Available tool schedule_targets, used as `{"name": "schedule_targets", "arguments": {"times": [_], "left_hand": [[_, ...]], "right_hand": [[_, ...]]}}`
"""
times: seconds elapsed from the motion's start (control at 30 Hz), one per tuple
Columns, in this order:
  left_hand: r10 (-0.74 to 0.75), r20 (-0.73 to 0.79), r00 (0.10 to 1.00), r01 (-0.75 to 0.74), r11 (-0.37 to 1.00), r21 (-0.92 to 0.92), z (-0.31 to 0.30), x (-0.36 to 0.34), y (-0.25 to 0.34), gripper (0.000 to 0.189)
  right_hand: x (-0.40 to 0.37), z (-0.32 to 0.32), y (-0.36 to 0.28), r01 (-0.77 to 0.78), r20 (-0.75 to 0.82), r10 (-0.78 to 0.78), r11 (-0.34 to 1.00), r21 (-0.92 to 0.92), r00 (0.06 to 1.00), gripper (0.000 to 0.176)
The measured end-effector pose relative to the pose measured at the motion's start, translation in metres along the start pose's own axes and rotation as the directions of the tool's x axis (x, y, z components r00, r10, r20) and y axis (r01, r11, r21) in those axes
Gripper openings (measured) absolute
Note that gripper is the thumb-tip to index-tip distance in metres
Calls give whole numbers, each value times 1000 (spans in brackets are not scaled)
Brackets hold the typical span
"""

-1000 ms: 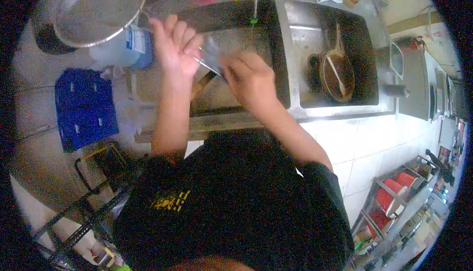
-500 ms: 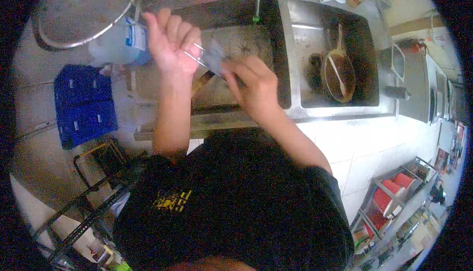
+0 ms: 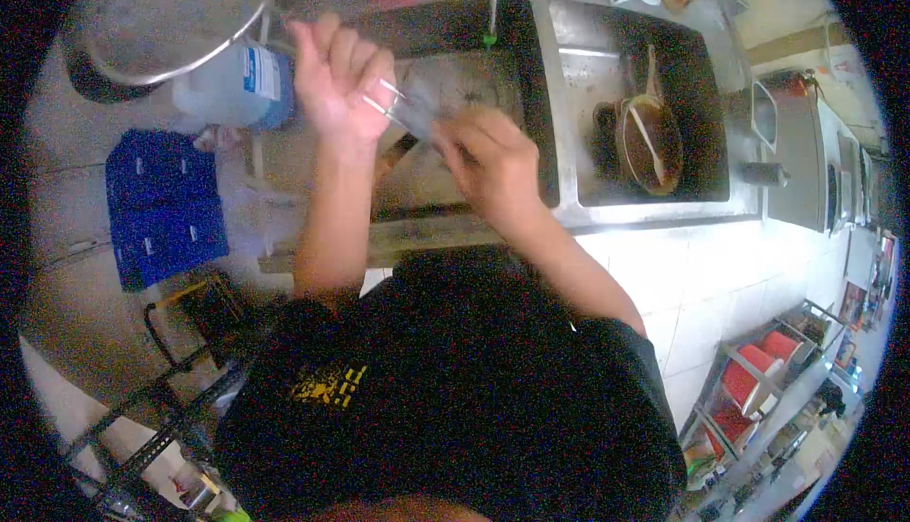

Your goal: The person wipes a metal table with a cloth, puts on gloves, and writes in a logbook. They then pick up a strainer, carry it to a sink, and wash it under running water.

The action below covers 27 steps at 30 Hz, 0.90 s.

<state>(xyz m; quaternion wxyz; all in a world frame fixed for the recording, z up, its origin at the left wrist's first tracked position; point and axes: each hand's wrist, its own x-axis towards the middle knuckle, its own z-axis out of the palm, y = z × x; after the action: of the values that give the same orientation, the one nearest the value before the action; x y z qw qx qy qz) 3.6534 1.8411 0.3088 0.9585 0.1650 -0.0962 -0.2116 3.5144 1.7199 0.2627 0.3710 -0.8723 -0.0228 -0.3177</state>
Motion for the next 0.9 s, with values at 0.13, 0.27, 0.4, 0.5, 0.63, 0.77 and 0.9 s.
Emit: {"name": "schedule_targets", "arguments": {"times": [0.13,0.27,0.4,0.5,0.63,0.77,0.9], "left_hand": [[-52,8,999,51,995,85,0,-7,-13,42],[42,-2,999,-42,999,11,2,-2,6,43],[-36,-28,999,37,998,47,2,-12,-7,43],[-13,101,995,17,999,-30,-8,-6,5,42],[-27,46,999,24,998,65,-4,-13,-8,42],[-12,39,999,13,999,-36,-6,-8,3,43],[9,25,1000,-11,997,77,-13,-14,-10,43]], "right_hand": [[21,2,-10,28,-32,-27,999,17,999,17],[-5,2,-7,-109,-25,109,994,-25,994,13],[18,12,-16,-65,-77,68,997,39,995,11],[10,4,-21,-105,-54,106,994,24,993,12],[-13,15,2,-170,13,170,985,-5,985,11],[6,10,-9,-133,-35,132,991,1,991,11],[1,19,0,-128,0,128,992,-12,992,10]]}}
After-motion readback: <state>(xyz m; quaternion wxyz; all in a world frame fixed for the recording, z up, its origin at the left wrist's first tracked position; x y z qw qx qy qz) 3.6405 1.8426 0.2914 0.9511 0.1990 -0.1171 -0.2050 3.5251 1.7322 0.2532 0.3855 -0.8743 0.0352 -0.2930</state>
